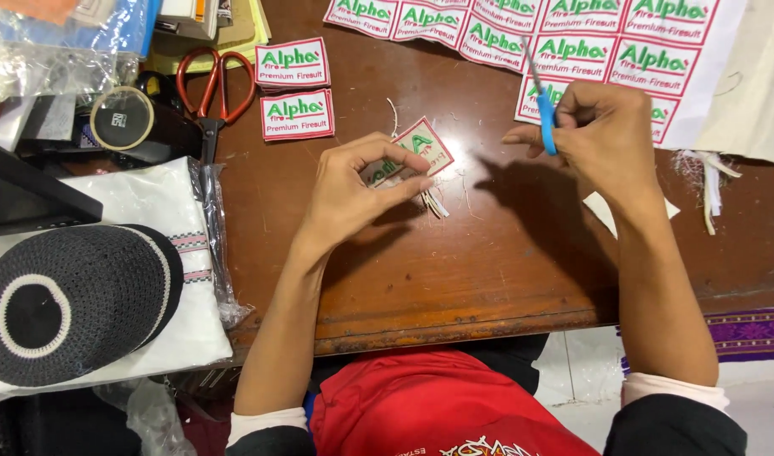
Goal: Trimming excess threads from fabric labels using scissors at a workstation.
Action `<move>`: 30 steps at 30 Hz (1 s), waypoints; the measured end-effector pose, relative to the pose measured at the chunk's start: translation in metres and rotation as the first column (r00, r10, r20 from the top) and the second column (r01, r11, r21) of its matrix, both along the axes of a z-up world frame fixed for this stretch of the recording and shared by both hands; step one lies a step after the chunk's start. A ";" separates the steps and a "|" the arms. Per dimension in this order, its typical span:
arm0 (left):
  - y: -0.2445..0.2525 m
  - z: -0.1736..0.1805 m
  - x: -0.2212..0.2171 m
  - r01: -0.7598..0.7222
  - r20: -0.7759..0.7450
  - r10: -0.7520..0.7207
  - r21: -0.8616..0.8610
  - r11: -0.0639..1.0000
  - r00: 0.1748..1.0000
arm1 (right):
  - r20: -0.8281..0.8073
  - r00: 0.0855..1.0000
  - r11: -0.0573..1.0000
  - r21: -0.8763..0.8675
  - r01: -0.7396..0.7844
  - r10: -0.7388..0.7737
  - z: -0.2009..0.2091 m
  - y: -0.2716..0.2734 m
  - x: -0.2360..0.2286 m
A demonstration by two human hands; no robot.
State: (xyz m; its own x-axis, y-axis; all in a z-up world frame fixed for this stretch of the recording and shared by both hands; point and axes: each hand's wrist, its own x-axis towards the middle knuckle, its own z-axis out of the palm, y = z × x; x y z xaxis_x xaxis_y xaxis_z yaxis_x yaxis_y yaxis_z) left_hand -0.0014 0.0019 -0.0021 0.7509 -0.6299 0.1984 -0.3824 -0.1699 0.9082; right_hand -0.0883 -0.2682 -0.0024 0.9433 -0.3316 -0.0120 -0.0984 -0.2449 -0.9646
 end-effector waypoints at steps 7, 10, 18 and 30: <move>0.000 -0.013 0.004 -0.085 -0.165 0.063 -0.132 0.988 0.984 | 0.069 0.988 0.991 -0.012 -0.135 0.136 -0.004 0.016 0.016; -0.004 -0.017 0.005 -0.118 -0.138 0.090 -0.217 0.969 0.986 | 0.112 0.983 0.976 -0.178 -0.126 0.147 -0.022 0.028 0.018; -0.020 -0.035 -0.004 -0.256 0.141 0.285 -0.197 0.946 0.948 | 0.370 0.898 0.559 -0.808 0.185 0.238 -0.058 0.074 0.022; 0.005 -0.010 0.012 -0.205 0.085 0.235 -0.270 0.941 0.968 | 0.322 0.914 0.966 -0.010 -0.259 0.249 0.003 0.085 0.026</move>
